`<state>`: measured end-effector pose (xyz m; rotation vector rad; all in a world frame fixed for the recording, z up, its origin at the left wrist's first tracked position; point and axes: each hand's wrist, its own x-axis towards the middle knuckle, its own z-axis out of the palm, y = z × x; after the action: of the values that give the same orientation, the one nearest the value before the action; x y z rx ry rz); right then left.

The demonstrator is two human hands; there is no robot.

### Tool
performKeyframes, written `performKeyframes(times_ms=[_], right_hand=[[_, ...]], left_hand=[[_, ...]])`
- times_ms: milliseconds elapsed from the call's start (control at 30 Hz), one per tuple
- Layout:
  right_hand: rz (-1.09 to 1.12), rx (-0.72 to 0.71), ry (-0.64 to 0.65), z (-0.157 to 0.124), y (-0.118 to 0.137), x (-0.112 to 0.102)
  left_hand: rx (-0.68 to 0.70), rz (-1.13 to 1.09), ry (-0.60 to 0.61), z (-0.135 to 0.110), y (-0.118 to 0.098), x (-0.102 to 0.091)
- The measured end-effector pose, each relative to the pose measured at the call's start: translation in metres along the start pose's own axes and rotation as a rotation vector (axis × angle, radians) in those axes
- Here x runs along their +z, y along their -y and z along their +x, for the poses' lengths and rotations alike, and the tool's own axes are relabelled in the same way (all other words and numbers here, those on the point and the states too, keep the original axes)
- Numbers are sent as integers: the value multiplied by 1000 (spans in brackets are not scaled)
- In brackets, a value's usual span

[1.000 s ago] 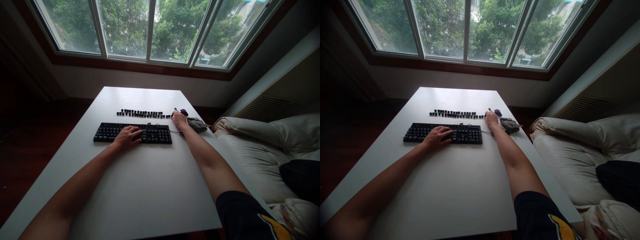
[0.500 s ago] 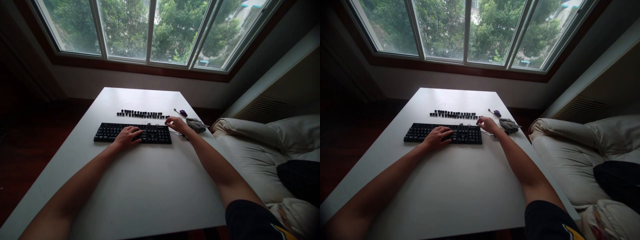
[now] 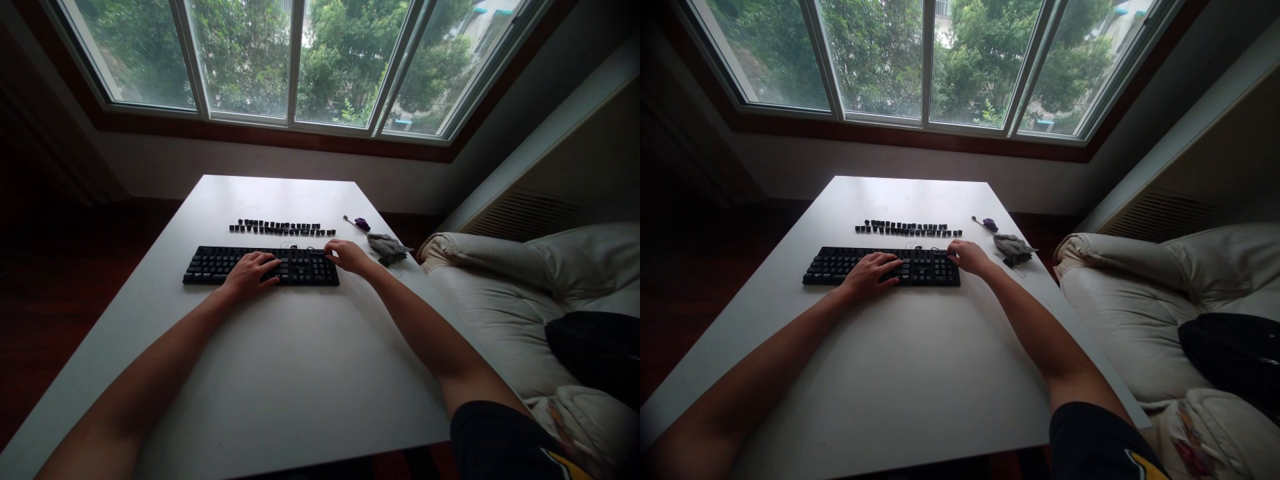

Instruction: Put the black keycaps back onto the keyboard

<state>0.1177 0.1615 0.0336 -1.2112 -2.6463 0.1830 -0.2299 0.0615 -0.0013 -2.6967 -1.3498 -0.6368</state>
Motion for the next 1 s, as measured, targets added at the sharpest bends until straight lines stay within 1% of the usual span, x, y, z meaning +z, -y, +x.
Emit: performKeyframes(times_ms=[133,333,667,833,933,1000], right_hand=[[-84,29,23,1,7,0],[-28,51,21,3,8,0],[-104,54,25,3,16,1],[-52,54,-8,1,14,4],[33,53,-36,0,8,7],[113,41,-39,1,0,8]], left_hand=[[-1,-2,0,0,0,0],[0,7,0,0,1,1],[-7,3,-4,-1,0,1],[-4,6,-3,-1,1,2],[3,10,-2,-1,1,1],[7,10,-1,-1,1,0]])
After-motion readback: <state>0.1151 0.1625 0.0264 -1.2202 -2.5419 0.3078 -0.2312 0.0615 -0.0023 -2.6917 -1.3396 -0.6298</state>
